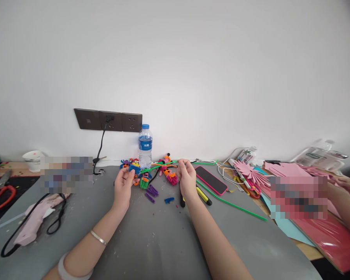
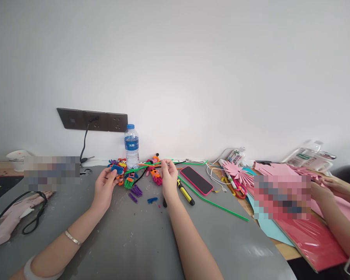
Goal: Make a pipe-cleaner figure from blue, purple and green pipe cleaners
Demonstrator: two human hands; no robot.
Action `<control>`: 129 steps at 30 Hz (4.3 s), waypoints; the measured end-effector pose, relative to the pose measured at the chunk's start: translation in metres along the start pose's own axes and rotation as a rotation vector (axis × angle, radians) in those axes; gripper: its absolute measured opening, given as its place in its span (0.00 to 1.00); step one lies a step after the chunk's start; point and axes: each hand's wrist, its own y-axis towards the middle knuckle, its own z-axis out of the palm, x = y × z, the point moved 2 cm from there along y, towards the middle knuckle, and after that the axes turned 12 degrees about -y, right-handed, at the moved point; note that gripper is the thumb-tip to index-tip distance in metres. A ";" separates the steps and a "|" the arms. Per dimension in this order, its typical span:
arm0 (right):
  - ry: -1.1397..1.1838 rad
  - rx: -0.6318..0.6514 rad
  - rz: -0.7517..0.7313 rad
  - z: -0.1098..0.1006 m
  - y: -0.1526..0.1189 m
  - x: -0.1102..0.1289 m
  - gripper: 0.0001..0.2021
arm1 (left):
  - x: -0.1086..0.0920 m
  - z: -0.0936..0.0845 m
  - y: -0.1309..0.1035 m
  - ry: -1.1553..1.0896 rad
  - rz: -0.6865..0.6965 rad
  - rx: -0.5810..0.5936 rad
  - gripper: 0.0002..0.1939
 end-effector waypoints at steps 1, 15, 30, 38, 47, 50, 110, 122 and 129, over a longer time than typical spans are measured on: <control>0.003 0.001 0.003 0.000 0.000 -0.001 0.16 | 0.001 0.000 0.000 0.007 -0.003 -0.006 0.22; -0.108 0.355 0.053 0.021 -0.012 -0.006 0.17 | 0.005 0.003 -0.006 0.205 0.144 0.369 0.13; -0.252 0.693 -0.036 0.028 -0.020 -0.016 0.16 | 0.009 0.002 -0.008 0.293 0.135 0.462 0.10; -0.178 0.720 0.066 0.030 -0.023 -0.007 0.14 | 0.007 0.004 -0.009 0.318 0.099 0.459 0.10; -0.279 0.617 -0.021 0.027 -0.019 -0.011 0.15 | 0.012 0.005 -0.011 0.300 0.037 0.523 0.16; -0.371 0.572 -0.084 0.026 -0.018 -0.009 0.15 | 0.014 0.005 -0.011 0.290 0.022 0.520 0.18; 0.140 0.786 0.595 0.031 -0.031 -0.008 0.11 | 0.011 0.006 -0.010 0.225 0.032 0.423 0.12; 0.141 0.800 0.604 0.033 -0.033 -0.009 0.13 | 0.010 0.006 -0.011 0.168 -0.084 0.396 0.14; 0.141 0.792 0.592 0.033 -0.032 -0.013 0.15 | 0.009 0.006 -0.011 0.171 -0.116 0.369 0.14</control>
